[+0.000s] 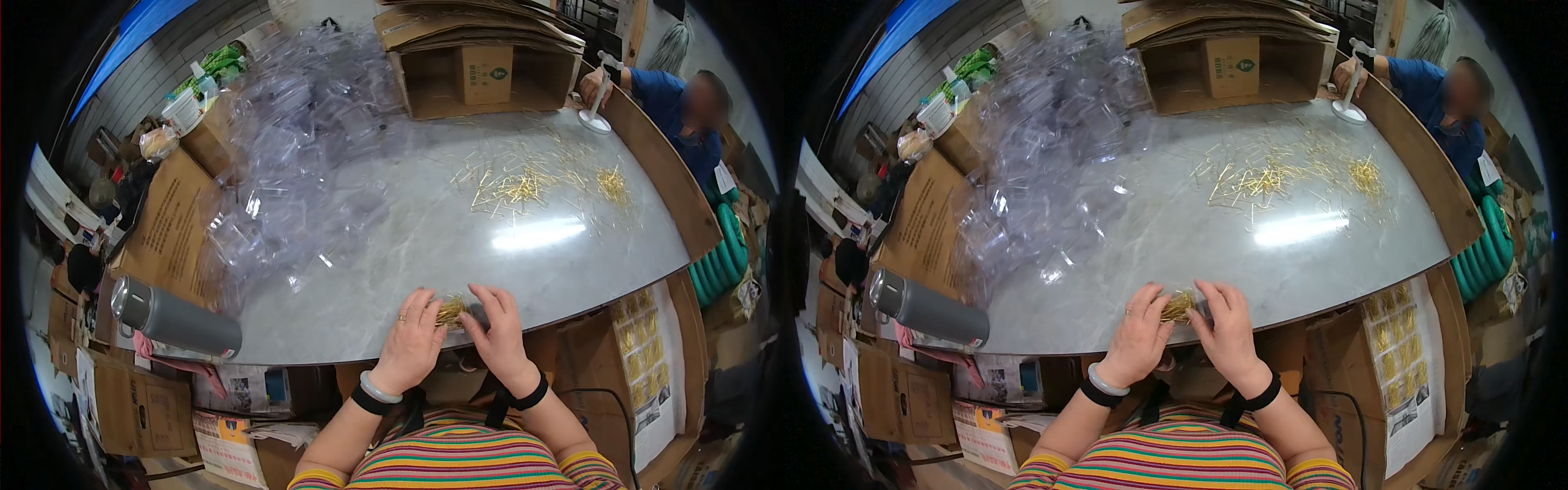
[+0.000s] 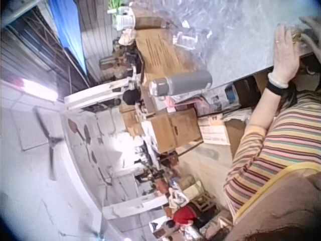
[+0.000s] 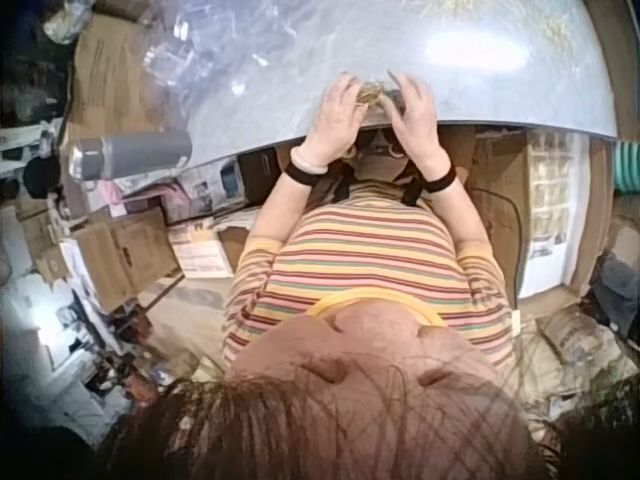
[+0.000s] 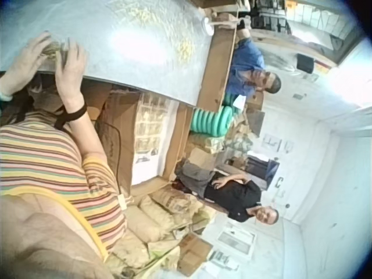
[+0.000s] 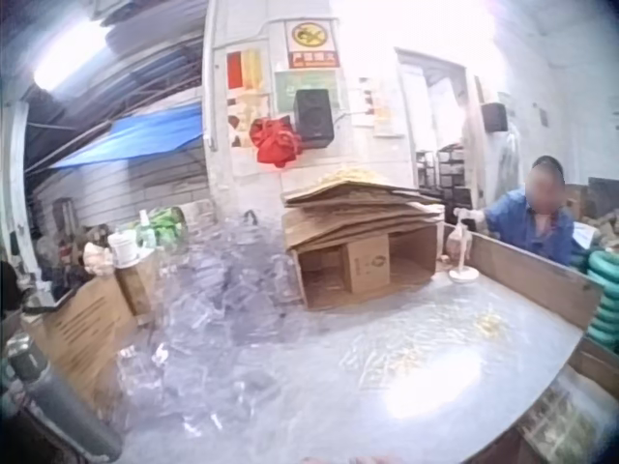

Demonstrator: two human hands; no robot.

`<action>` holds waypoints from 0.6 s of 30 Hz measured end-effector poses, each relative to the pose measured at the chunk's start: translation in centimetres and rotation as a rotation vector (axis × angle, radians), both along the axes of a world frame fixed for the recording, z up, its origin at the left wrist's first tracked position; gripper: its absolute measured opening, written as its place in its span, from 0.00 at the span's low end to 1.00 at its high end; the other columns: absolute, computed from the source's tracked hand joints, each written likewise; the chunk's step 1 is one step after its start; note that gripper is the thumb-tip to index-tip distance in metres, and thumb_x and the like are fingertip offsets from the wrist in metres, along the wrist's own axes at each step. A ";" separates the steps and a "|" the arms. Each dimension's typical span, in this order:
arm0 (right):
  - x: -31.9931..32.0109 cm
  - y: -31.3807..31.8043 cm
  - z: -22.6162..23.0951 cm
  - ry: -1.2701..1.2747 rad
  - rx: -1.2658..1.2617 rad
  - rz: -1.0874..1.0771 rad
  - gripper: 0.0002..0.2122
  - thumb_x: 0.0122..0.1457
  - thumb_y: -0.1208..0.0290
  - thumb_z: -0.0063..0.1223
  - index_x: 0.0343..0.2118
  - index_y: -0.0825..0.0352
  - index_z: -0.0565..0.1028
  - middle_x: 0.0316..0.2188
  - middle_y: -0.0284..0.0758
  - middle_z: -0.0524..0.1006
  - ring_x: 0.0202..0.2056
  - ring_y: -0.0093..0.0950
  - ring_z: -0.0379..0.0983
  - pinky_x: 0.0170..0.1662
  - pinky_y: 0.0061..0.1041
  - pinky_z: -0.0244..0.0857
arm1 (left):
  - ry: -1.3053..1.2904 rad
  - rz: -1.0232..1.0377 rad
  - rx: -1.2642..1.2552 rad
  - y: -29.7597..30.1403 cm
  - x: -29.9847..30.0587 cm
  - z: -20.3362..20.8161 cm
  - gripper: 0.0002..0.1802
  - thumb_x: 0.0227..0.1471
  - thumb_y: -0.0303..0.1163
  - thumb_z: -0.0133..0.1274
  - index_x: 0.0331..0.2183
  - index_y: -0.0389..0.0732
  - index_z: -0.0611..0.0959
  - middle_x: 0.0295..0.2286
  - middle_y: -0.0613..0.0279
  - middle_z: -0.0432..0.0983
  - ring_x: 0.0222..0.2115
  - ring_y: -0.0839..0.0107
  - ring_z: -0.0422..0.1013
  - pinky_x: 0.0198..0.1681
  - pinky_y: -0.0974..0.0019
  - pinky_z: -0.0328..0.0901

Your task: Packing small gold-colored pins into plastic bags at a workstation.

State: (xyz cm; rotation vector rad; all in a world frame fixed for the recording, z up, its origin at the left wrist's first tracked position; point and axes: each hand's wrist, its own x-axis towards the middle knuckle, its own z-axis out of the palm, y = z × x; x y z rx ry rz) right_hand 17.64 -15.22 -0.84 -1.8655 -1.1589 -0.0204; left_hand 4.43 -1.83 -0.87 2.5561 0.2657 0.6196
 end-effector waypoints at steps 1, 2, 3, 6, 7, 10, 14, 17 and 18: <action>0.0 0.1 0.2 -0.034 0.021 -0.014 0.23 0.53 0.74 0.62 0.53 0.67 0.72 0.49 0.41 0.74 0.50 0.41 0.68 0.53 0.38 0.63 | 0.007 -0.001 0.025 0.0 0.0 0.0 0.26 0.56 0.27 0.51 0.56 0.30 0.69 0.56 0.45 0.61 0.59 0.44 0.57 0.61 0.50 0.57; 0.1 0.2 0.3 -0.068 0.042 -0.029 0.21 0.54 0.75 0.61 0.52 0.67 0.72 0.49 0.41 0.74 0.50 0.41 0.68 0.51 0.37 0.64 | 0.014 -0.001 0.050 0.0 0.0 0.0 0.26 0.56 0.28 0.51 0.56 0.30 0.69 0.56 0.45 0.61 0.59 0.44 0.57 0.61 0.50 0.57; 0.1 0.3 0.1 -0.114 0.041 0.009 0.20 0.54 0.76 0.60 0.52 0.66 0.73 0.48 0.41 0.75 0.49 0.41 0.68 0.51 0.37 0.64 | 0.019 -0.009 0.054 0.0 0.1 -0.1 0.26 0.57 0.28 0.51 0.56 0.30 0.69 0.56 0.46 0.61 0.59 0.45 0.56 0.61 0.50 0.57; 0.5 0.2 -0.3 -0.116 0.053 0.080 0.18 0.57 0.78 0.56 0.52 0.66 0.73 0.45 0.39 0.77 0.49 0.42 0.69 0.52 0.37 0.63 | 0.024 -0.019 0.058 -0.2 0.2 0.1 0.26 0.57 0.29 0.50 0.56 0.31 0.68 0.56 0.46 0.61 0.60 0.45 0.55 0.61 0.50 0.56; 0.7 0.1 -0.1 -0.028 0.067 0.075 0.17 0.57 0.79 0.55 0.51 0.65 0.74 0.43 0.39 0.78 0.49 0.42 0.69 0.53 0.38 0.63 | 0.020 -0.013 0.052 -0.2 0.1 0.1 0.27 0.57 0.29 0.50 0.56 0.31 0.68 0.56 0.46 0.61 0.60 0.45 0.55 0.62 0.50 0.56; 1.3 1.1 1.0 -0.014 0.107 0.029 0.16 0.58 0.80 0.54 0.49 0.64 0.75 0.40 0.38 0.79 0.49 0.41 0.70 0.54 0.39 0.63 | 0.010 -0.006 0.042 -0.2 0.0 0.1 0.27 0.57 0.29 0.49 0.56 0.30 0.68 0.56 0.47 0.61 0.60 0.45 0.55 0.62 0.50 0.56; 1.2 2.9 1.2 -0.105 0.086 0.004 0.15 0.56 0.81 0.54 0.47 0.64 0.77 0.35 0.36 0.80 0.48 0.41 0.71 0.54 0.39 0.62 | 0.021 -0.009 0.035 -0.3 0.2 0.3 0.27 0.58 0.29 0.49 0.56 0.28 0.68 0.57 0.46 0.60 0.61 0.45 0.54 0.62 0.49 0.56; 1.2 3.5 0.7 -0.216 0.062 -0.028 0.15 0.54 0.81 0.54 0.46 0.63 0.77 0.33 0.35 0.80 0.47 0.40 0.72 0.55 0.41 0.61 | 0.019 -0.004 0.052 -0.5 0.1 0.2 0.28 0.57 0.29 0.50 0.56 0.27 0.68 0.57 0.46 0.60 0.61 0.45 0.54 0.62 0.49 0.56; 1.1 3.6 0.8 -0.255 0.052 -0.016 0.16 0.54 0.81 0.55 0.46 0.63 0.77 0.32 0.35 0.80 0.47 0.40 0.72 0.56 0.42 0.61 | 0.021 0.009 0.085 -0.5 0.1 0.1 0.28 0.57 0.30 0.50 0.56 0.27 0.68 0.57 0.46 0.61 0.61 0.46 0.54 0.63 0.49 0.55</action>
